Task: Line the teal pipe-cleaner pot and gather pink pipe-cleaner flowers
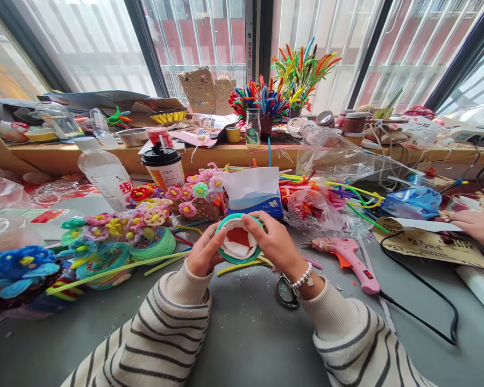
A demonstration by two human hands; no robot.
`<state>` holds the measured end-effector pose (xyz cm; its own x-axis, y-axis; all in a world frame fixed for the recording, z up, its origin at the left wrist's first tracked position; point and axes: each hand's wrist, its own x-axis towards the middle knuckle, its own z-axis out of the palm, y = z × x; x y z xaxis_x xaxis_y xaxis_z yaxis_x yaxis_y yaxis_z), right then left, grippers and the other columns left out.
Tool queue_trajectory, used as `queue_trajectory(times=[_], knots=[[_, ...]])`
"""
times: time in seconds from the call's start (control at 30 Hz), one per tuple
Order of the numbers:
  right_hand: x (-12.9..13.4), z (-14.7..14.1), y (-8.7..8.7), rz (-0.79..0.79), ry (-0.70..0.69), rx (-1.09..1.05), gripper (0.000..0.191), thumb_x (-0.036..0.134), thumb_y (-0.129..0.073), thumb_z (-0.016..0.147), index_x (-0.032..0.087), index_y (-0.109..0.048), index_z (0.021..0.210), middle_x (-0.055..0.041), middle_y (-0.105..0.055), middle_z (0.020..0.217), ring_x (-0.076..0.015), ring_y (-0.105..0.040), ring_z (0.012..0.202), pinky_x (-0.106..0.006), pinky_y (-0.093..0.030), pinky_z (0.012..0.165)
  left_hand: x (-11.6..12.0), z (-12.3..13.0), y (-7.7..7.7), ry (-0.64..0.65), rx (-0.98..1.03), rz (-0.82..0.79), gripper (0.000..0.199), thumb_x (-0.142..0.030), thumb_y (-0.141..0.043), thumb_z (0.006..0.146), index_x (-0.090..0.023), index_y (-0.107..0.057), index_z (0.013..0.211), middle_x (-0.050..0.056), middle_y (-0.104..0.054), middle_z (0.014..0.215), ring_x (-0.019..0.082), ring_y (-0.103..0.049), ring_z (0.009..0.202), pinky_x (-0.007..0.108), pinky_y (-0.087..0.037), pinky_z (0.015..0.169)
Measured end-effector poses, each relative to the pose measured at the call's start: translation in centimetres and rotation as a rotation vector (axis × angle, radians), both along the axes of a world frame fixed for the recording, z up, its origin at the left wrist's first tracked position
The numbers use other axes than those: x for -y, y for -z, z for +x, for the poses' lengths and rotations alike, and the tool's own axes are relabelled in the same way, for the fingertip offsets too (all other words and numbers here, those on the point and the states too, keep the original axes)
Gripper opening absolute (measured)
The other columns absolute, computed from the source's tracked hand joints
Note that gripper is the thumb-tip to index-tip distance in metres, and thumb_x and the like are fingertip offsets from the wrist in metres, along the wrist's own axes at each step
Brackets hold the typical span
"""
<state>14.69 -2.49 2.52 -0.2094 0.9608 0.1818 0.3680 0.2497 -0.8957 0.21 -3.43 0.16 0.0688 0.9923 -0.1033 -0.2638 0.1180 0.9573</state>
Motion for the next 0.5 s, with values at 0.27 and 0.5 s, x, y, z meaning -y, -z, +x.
queue_trajectory(times=[0.27,0.5], knots=[[0.19,-0.13,-0.41,-0.107,-0.018,-0.123,0.037,0.048,-0.043,0.074,0.016,-0.049,0.091,-0.0021,-0.054,0.083,-0.0111,-0.051,0.070,-0.020,-0.042,0.058,-0.45,-0.33,-0.30,0.005,0.086,-0.095,0.057,-0.044,-0.068,0.048,-0.014,-0.053,0.094,0.003,-0.061,0.074,0.015,-0.058,0.063,0.024,-0.046,0.051],[-0.26,0.86,-0.77,-0.271,-0.162,-0.130,0.041,0.050,-0.046,0.071,0.016,-0.051,0.093,0.0017,-0.050,0.068,-0.0043,-0.042,0.046,-0.015,-0.034,0.036,-0.79,-0.61,0.22,0.011,-0.003,-0.068,0.052,-0.042,-0.070,0.045,-0.014,-0.059,0.087,0.002,-0.059,0.066,0.014,-0.055,0.058,0.025,-0.045,0.049]])
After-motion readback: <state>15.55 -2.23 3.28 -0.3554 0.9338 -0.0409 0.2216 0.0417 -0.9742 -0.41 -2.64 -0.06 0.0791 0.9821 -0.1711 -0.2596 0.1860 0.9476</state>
